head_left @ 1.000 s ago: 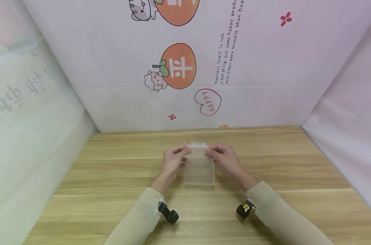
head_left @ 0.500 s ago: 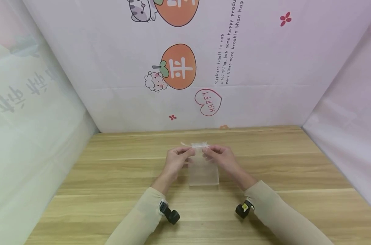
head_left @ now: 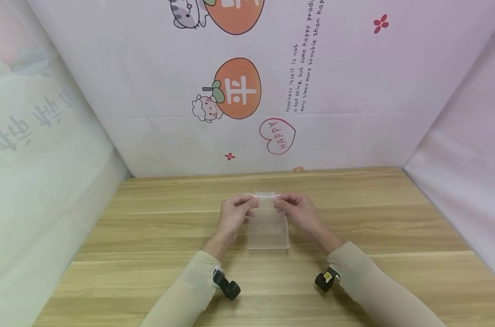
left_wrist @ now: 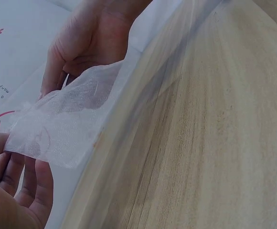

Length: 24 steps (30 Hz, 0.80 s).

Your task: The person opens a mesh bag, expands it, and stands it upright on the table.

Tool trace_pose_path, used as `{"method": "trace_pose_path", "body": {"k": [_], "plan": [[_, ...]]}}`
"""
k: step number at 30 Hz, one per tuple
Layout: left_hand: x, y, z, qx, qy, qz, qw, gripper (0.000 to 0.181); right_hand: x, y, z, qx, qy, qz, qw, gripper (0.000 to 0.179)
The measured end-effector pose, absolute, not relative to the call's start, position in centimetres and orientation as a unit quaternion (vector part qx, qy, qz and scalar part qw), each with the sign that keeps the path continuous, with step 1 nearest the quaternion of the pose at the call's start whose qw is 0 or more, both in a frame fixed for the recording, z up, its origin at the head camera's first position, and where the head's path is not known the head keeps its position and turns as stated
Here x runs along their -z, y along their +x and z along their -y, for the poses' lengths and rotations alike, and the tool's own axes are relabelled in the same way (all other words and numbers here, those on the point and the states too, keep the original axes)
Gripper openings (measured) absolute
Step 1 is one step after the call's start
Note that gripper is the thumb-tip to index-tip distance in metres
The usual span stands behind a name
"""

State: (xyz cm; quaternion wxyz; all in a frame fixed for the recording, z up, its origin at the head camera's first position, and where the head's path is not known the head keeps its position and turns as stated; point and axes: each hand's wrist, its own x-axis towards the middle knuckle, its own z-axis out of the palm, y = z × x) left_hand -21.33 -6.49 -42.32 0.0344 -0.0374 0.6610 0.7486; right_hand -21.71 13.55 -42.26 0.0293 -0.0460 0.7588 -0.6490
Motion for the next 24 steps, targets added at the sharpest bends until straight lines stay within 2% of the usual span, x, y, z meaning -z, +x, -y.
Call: {"method": "trace_pose_path", "body": {"k": [7,24], "plan": [[42.27,-21.27,6.42,-0.766,-0.045,-0.641,0.021,0.021,42.39,-21.9,-13.44,0.667,-0.03,-0.744,0.013,0.023],[42.48,-21.4,6.33,-0.777,-0.049,-0.628,0.003,0.017,42.45,-21.95,-13.58,0.697,-0.015,-0.717,0.014,0.026]]}}
